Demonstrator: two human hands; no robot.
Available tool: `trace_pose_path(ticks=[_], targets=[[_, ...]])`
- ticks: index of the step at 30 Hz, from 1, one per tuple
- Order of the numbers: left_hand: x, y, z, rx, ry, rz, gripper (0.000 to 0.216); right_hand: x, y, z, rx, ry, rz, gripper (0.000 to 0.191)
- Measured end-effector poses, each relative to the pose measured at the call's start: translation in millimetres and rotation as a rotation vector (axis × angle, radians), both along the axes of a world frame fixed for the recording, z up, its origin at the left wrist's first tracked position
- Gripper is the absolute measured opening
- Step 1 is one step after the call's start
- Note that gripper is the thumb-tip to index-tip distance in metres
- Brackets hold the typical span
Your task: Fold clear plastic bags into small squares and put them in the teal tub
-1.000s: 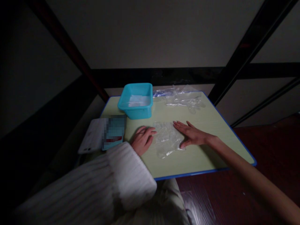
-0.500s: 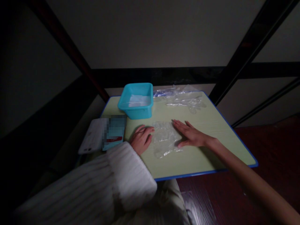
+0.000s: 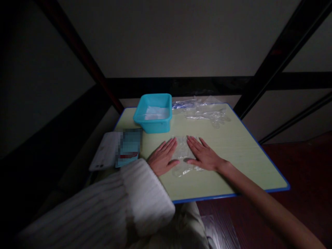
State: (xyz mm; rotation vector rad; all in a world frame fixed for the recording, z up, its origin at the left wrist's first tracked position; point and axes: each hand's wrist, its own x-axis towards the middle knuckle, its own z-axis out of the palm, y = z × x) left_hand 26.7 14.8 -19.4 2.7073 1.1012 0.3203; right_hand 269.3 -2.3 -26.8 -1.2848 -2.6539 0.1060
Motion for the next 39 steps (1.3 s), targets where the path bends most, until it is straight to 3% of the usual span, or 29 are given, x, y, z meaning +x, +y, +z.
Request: trace_pose_path(ticks=[2, 5, 7, 9, 14, 21, 39], targets=[[-1.4, 0.3, 0.6, -0.064, -0.130, -0.007, 0.070, 5.3, -0.9, 7.1, -0.021, 0.124, 0.023, 0.076], [-3.6, 0.8, 2.6, -0.286, -0.545, 0.048, 0.055, 18.3, -9.2, 25.2, -0.048, 0.280, 0.097, 0.060], [-4.1, 1.2, 3.2, -0.466, -0.807, 0.127, 0.046, 29.1, -20.7, 36.5, -0.049, 0.247, 0.142, 0.039], [-3.3, 1.8, 3.0, -0.587, -0.928, 0.177, 0.044, 39.2, -35.0, 42.9, 0.017, 0.184, 0.157, 0.027], [0.8, 3.1, 1.4, -0.725, -0.976, 0.185, 0.048, 50.0, -64.0, 39.2, 0.228, 0.002, 0.221, 0.023], [1.8, 2.5, 0.9, -0.804, -0.992, 0.202, 0.042, 39.6, -68.6, 31.7, 0.369, -0.140, 0.289, 0.032], [2.7, 0.5, -2.1, -0.829, -0.966, 0.218, 0.043, 35.1, -66.3, 24.3, 0.386, -0.120, 0.332, 0.030]])
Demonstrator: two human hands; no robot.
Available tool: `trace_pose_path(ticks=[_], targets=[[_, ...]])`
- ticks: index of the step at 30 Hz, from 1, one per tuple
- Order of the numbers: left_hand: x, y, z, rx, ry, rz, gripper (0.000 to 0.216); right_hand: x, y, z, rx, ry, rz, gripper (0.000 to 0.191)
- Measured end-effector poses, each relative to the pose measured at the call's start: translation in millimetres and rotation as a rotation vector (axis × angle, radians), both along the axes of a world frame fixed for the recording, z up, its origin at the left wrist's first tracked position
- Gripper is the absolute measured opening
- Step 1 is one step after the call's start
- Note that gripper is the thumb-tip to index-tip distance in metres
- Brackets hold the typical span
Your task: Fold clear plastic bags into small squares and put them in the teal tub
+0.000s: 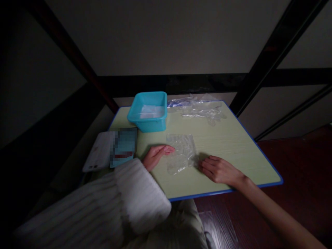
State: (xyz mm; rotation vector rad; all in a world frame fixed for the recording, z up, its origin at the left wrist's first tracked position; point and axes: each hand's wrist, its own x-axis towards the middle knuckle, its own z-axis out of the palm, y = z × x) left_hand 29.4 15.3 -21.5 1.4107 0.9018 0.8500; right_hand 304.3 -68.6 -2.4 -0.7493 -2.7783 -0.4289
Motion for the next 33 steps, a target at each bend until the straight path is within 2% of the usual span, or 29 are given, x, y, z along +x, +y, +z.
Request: trace_pose_path(ticks=[8, 15, 19, 25, 33], targets=[[0.4, 0.0, -1.0, -0.002, 0.007, -0.012, 0.043, 3.9, 3.6, 1.5, -0.044, 0.053, 0.050, 0.032], [0.2, 0.1, -1.9, -0.004, 0.011, -0.012, 0.044, 5.7, 19.9, -1.8, 0.037, -0.011, 0.059, 0.029], [0.9, -0.4, -1.8, 0.004, 0.016, -0.009, 0.045, 3.9, 34.1, -2.7, 0.045, 0.034, 0.055, 0.033], [1.1, 0.0, -2.9, 0.028, 0.033, 0.012, 0.043, 0.7, 51.0, -6.8, -0.044, 0.125, 0.091, 0.036], [-5.0, 5.0, -2.6, 0.073, 0.095, 0.123, 0.037, 2.6, 54.6, -11.4, -0.107, 0.144, 0.045, 0.035]])
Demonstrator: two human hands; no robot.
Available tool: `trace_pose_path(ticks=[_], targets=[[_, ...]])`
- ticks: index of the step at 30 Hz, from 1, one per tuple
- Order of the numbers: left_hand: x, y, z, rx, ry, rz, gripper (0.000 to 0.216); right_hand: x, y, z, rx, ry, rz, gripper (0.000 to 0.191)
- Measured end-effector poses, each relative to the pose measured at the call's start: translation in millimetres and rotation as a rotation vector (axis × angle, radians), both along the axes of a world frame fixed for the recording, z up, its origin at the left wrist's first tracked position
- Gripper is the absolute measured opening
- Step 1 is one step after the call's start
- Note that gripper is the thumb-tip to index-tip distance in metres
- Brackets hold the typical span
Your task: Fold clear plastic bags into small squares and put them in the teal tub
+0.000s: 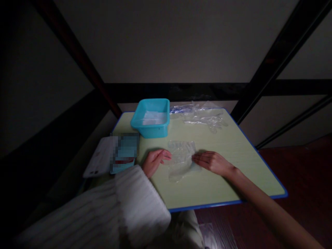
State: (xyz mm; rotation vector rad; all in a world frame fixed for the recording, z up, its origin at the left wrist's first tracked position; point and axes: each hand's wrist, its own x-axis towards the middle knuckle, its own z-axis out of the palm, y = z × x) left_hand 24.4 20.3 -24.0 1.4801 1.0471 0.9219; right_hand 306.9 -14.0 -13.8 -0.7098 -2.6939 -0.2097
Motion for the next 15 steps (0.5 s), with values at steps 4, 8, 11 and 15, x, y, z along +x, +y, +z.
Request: trace_pose_path(ticks=[4, 8, 11, 15], targets=[[-1.7, 0.2, 1.0, 0.013, 0.029, 0.050, 0.033, -1.7, 4.9, 5.2, -0.050, 0.004, -0.016, 0.034], [-1.9, 1.4, -0.4, 0.017, 0.051, 0.086, 0.033, -3.0, 13.1, 14.1, -0.242, 0.041, -0.072, 0.034], [-2.2, 3.1, -1.1, 0.013, 0.055, 0.101, 0.031, -7.9, 19.4, 25.1, -0.481, 0.151, -0.168, 0.030], [-2.5, 5.2, -0.4, 0.018, 0.045, 0.119, 0.024, -20.3, 27.9, 32.7, -0.773, 0.425, -0.402, 0.021]])
